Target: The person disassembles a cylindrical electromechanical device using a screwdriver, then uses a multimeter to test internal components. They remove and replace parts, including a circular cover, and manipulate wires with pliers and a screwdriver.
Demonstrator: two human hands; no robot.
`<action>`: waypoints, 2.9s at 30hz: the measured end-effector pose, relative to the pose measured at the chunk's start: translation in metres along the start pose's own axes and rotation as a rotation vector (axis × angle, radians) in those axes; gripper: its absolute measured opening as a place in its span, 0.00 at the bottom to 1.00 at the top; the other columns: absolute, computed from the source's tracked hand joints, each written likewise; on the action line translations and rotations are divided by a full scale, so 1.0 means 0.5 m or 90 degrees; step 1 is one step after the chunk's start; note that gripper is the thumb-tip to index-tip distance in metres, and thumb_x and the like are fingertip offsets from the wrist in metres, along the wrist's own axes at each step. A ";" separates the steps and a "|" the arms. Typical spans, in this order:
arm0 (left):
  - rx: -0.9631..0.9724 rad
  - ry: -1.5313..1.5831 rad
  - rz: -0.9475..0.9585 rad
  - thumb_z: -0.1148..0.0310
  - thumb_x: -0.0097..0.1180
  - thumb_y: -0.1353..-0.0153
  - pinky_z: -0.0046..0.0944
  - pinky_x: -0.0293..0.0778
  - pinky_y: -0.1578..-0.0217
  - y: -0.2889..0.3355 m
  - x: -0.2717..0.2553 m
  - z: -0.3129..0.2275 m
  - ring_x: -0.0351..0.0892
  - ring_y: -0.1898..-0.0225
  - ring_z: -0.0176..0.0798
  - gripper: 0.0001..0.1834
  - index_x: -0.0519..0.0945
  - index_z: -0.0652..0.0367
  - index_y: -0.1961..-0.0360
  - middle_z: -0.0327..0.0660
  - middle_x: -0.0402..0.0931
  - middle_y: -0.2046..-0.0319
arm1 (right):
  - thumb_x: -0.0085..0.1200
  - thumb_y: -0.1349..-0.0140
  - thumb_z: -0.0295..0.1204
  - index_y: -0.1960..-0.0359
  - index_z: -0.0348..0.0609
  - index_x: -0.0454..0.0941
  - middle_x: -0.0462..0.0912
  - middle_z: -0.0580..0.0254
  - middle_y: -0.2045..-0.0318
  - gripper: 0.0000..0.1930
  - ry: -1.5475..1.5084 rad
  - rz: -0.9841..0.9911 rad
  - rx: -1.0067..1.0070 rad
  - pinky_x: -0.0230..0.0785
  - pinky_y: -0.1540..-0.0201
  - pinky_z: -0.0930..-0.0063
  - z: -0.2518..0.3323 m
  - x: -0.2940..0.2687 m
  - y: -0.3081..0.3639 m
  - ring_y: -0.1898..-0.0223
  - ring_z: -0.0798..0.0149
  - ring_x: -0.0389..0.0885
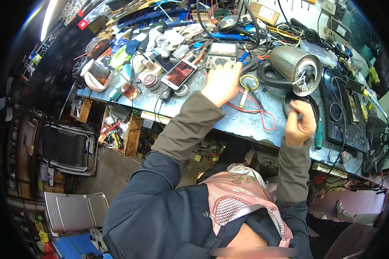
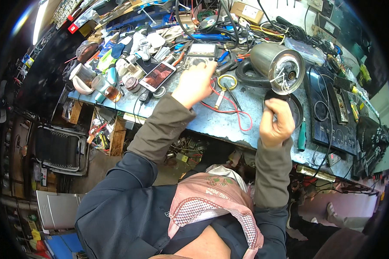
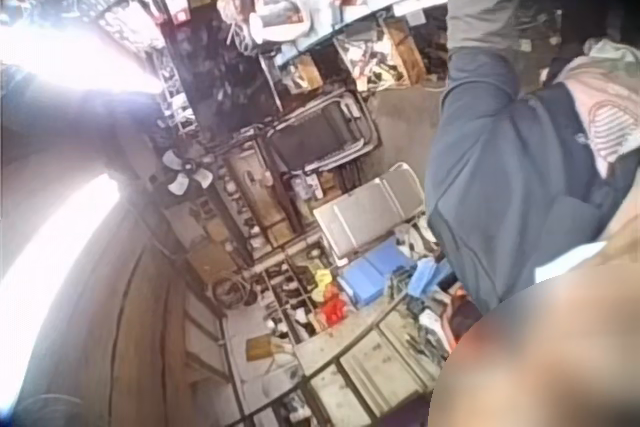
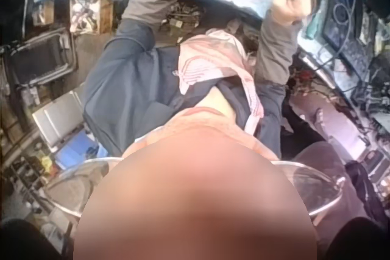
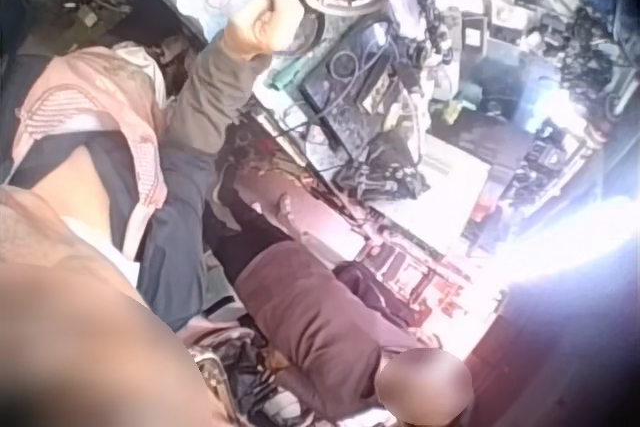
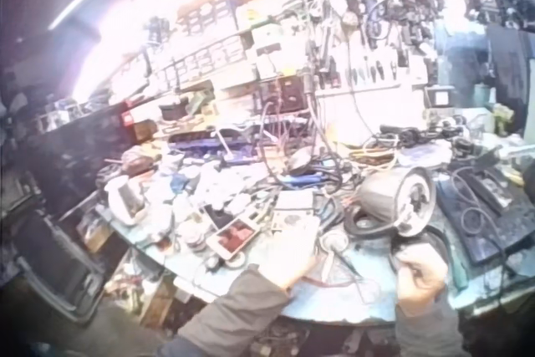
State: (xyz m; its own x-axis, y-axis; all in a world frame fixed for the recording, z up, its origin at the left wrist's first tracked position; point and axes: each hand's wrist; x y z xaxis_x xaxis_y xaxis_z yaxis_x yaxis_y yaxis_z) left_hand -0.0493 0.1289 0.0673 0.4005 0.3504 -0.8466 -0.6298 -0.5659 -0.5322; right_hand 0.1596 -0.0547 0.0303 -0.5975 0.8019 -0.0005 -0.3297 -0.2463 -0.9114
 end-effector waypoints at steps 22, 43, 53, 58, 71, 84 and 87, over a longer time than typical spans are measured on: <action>-0.259 -0.151 0.366 0.67 0.59 0.30 0.55 0.82 0.37 -0.394 0.263 0.563 0.87 0.38 0.60 0.17 0.93 0.58 0.46 0.58 0.88 0.41 | 0.63 0.55 0.15 0.64 0.38 0.86 0.88 0.52 0.64 0.14 0.217 0.232 0.029 0.80 0.67 0.59 0.088 -0.022 0.107 0.70 0.48 0.87; -0.024 1.229 0.148 0.76 0.65 0.26 0.50 0.86 0.38 -0.107 -0.134 0.183 0.88 0.39 0.50 0.12 0.87 0.62 0.44 0.57 0.84 0.35 | 0.64 0.49 0.17 0.64 0.41 0.84 0.84 0.57 0.67 0.10 0.196 0.178 0.015 0.77 0.67 0.56 0.102 -0.021 0.087 0.70 0.47 0.84; -0.118 0.989 0.300 0.66 0.67 0.22 0.28 0.76 0.63 0.131 -0.085 -0.336 0.79 0.66 0.26 0.15 0.85 0.65 0.42 0.37 0.86 0.55 | 0.65 0.27 0.23 0.23 0.41 0.70 0.85 0.60 0.42 0.32 -0.518 -0.068 0.568 0.80 0.44 0.72 0.227 -0.169 0.165 0.47 0.68 0.85; 0.113 0.798 0.150 0.74 0.68 0.24 0.26 0.74 0.61 0.156 0.001 -0.381 0.79 0.63 0.24 0.06 0.89 0.64 0.52 0.33 0.87 0.61 | 0.48 0.22 0.46 0.23 0.40 0.69 0.83 0.34 0.36 0.33 -0.662 -0.353 0.642 0.84 0.55 0.59 0.263 -0.440 0.296 0.53 0.50 0.91; 0.004 0.851 0.202 0.69 0.68 0.23 0.24 0.57 0.70 0.093 0.121 -0.372 0.66 0.71 0.19 0.07 0.89 0.61 0.53 0.29 0.83 0.66 | 0.51 0.29 0.44 0.28 0.38 0.73 0.85 0.37 0.43 0.32 -0.425 -0.570 0.431 0.73 0.64 0.67 0.439 -0.676 0.393 0.62 0.57 0.85; 0.072 0.751 0.164 0.71 0.70 0.27 0.30 0.77 0.59 0.105 0.059 -0.411 0.80 0.63 0.26 0.07 0.91 0.63 0.53 0.31 0.86 0.64 | 0.57 0.23 0.39 0.28 0.46 0.74 0.86 0.45 0.40 0.26 -0.419 -0.495 0.761 0.80 0.50 0.59 0.285 -0.532 0.447 0.47 0.50 0.87; 0.087 0.772 0.171 0.72 0.71 0.28 0.30 0.78 0.59 0.104 0.079 -0.395 0.80 0.63 0.24 0.06 0.90 0.64 0.57 0.32 0.87 0.65 | 0.55 0.23 0.42 0.32 0.47 0.78 0.89 0.48 0.46 0.23 -0.506 -0.453 0.899 0.78 0.54 0.61 0.265 -0.458 0.535 0.53 0.54 0.87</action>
State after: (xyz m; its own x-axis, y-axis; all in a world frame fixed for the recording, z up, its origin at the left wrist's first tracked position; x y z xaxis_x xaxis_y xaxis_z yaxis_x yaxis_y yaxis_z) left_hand 0.0653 -0.0341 0.0077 0.5577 -0.7185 -0.4155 -0.8213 -0.4053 -0.4016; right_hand 0.1115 -0.3764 -0.1587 -0.1065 0.6254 0.7730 -0.7231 -0.5823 0.3715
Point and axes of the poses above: each hand's wrist, its own y-axis away from the middle knuckle, its own x-axis out of the palm, z = x × y
